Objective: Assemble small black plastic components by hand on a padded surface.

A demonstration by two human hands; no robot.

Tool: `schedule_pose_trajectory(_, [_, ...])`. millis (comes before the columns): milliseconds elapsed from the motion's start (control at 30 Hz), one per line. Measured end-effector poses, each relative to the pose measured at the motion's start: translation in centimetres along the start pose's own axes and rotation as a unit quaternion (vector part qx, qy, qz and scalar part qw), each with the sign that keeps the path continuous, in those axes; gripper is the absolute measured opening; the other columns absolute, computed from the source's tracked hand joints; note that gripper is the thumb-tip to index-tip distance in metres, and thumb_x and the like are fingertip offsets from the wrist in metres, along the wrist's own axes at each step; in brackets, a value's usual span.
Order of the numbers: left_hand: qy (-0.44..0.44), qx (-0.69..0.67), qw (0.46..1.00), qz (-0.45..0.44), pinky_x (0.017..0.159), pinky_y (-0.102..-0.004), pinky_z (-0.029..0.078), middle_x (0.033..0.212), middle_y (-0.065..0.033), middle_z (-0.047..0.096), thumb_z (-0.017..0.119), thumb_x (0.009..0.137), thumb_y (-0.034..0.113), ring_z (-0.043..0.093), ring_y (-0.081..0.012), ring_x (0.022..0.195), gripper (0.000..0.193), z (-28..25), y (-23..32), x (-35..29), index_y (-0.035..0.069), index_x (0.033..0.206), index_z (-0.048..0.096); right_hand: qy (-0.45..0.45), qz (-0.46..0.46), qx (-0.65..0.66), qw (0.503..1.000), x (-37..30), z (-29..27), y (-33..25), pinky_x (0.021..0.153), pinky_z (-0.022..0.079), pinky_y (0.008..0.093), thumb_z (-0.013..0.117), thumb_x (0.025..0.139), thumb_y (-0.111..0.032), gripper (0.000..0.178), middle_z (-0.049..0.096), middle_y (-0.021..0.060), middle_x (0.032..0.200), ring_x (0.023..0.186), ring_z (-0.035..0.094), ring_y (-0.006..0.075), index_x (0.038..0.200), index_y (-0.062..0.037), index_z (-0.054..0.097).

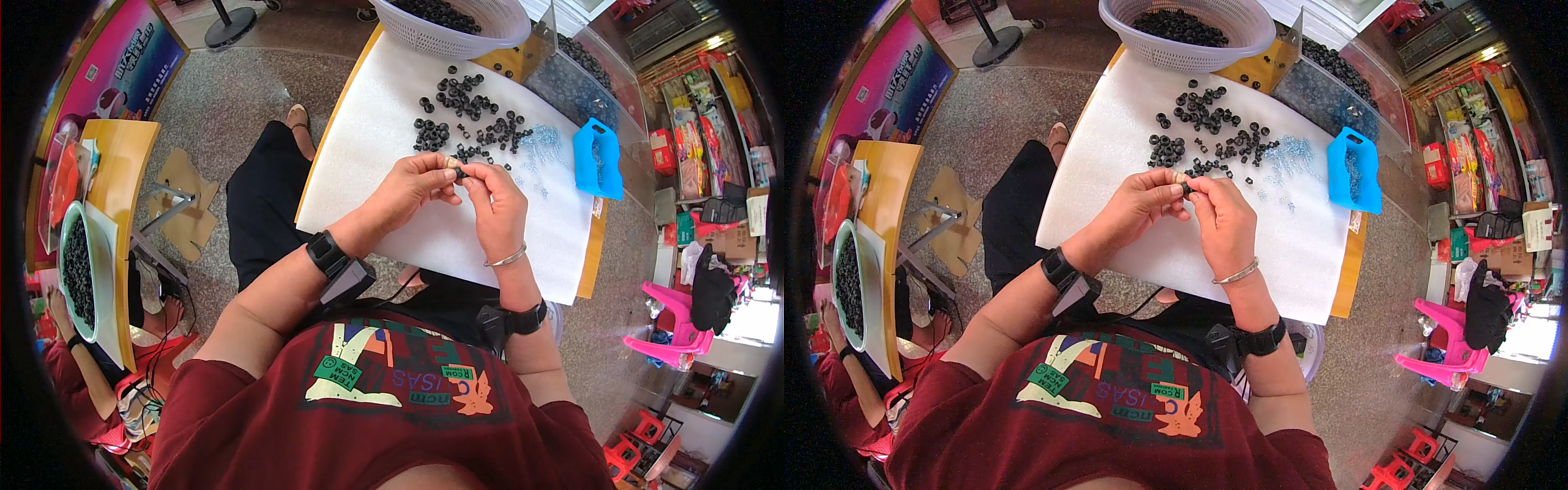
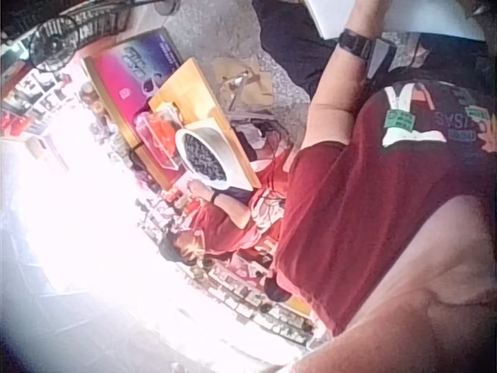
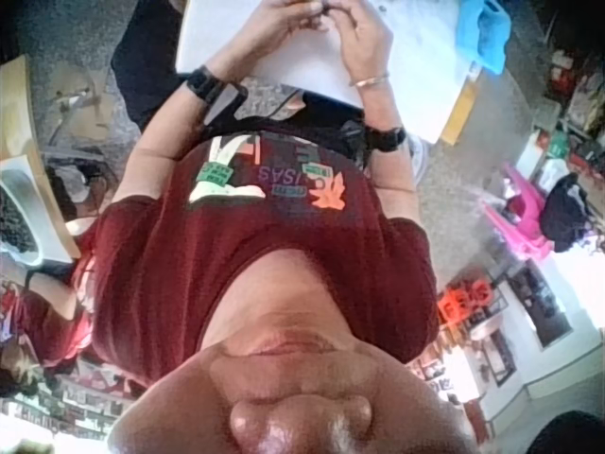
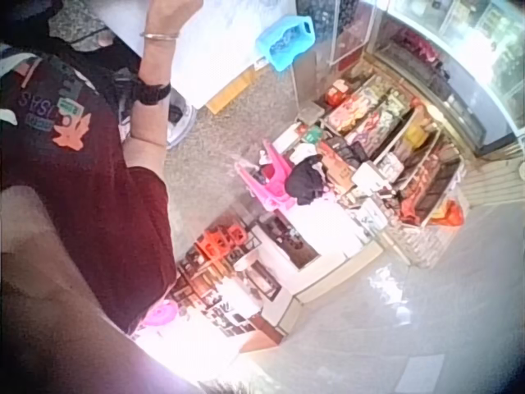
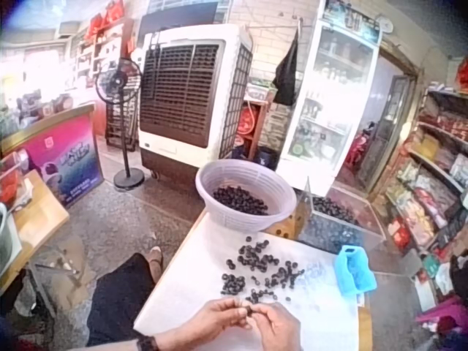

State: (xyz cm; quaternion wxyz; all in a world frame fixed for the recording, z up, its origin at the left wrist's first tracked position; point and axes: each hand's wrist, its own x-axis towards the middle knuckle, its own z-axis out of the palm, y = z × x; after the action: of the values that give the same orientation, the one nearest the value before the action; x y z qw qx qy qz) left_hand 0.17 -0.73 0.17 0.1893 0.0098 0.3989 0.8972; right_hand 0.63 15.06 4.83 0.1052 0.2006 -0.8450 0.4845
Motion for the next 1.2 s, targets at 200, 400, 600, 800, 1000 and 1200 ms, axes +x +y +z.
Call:
schedule_pose_trajectory(200, [0.001,0.025,1.000,0.009,0.075,-0.0287,0.053,0.092,-0.0066,0.063,0.055,0.092,0.008,0.061,-0.0145,0.080,0.017,0.0,-0.3,0.1,-0.002,0.105,0.058,-0.006,-0.092,-0.123,0.988,0.0,-0.2,0.3,0.071,0.045,0.0358,0.058,0.079,0.000,0.019,0.060,0.0092,0.087,0.080,0.056,0.0272,0.097,-0.0031,0.061])
schedule_pose_trajectory(400, [0.017,0.098,0.995,0.027,0.075,-0.0273,0.054,0.088,-0.0045,0.063,0.055,0.092,0.009,0.061,-0.0120,0.073,0.016,0.5,-0.3,0.0,-0.002,0.102,0.061,-0.008,-0.170,-0.220,0.961,0.0,-0.2,0.6,0.069,0.044,0.0366,0.058,0.077,0.000,0.021,0.059,0.0099,0.087,0.078,0.055,0.0278,0.098,-0.0031,0.059])
schedule_pose_trajectory(600, [0.013,0.056,0.998,-0.008,0.077,-0.0291,0.054,0.089,-0.0063,0.062,0.056,0.092,0.011,0.061,-0.0121,0.076,0.019,0.4,-0.1,0.3,-0.004,0.103,0.060,0.001,-0.144,-0.179,0.973,-0.2,0.0,1.0,0.071,0.047,0.0354,0.059,0.080,0.000,0.017,0.060,0.0107,0.088,0.082,0.056,0.0275,0.097,-0.0022,0.061])
schedule_pose_trajectory(800, [-0.019,0.090,0.995,-0.042,0.080,-0.0294,0.053,0.093,-0.0080,0.063,0.056,0.091,0.012,0.062,-0.0135,0.081,0.022,0.4,0.3,0.0,-0.005,0.105,0.059,-0.018,-0.026,-0.060,0.998,-1.1,0.0,1.0,0.072,0.044,0.0345,0.060,0.081,-0.004,0.017,0.059,0.0075,0.089,0.082,0.055,0.0260,0.098,-0.0051,0.064])
schedule_pose_trajectory(1000, [-0.051,0.025,0.996,-0.072,0.079,-0.0299,0.053,0.093,-0.0096,0.064,0.055,0.090,0.010,0.062,-0.0148,0.080,0.024,0.3,0.6,-0.1,-0.007,0.107,0.059,-0.032,-0.022,-0.031,0.999,-1.2,0.0,0.9,0.072,0.046,0.0313,0.059,0.083,-0.004,0.022,0.058,0.0069,0.090,0.081,0.056,0.0223,0.104,-0.0051,0.064])
schedule_pose_trajectory(1200, [-0.013,-0.019,0.998,-0.056,0.076,-0.0299,0.053,0.095,-0.0109,0.064,0.053,0.090,0.008,0.062,-0.0153,0.080,0.024,0.8,0.7,-0.2,-0.007,0.108,0.058,0.025,0.041,0.027,0.998,-1.2,0.5,0.4,0.067,0.049,0.0270,0.057,0.083,-0.002,0.021,0.058,0.0077,0.089,0.078,0.060,0.0176,0.104,-0.0028,0.062])
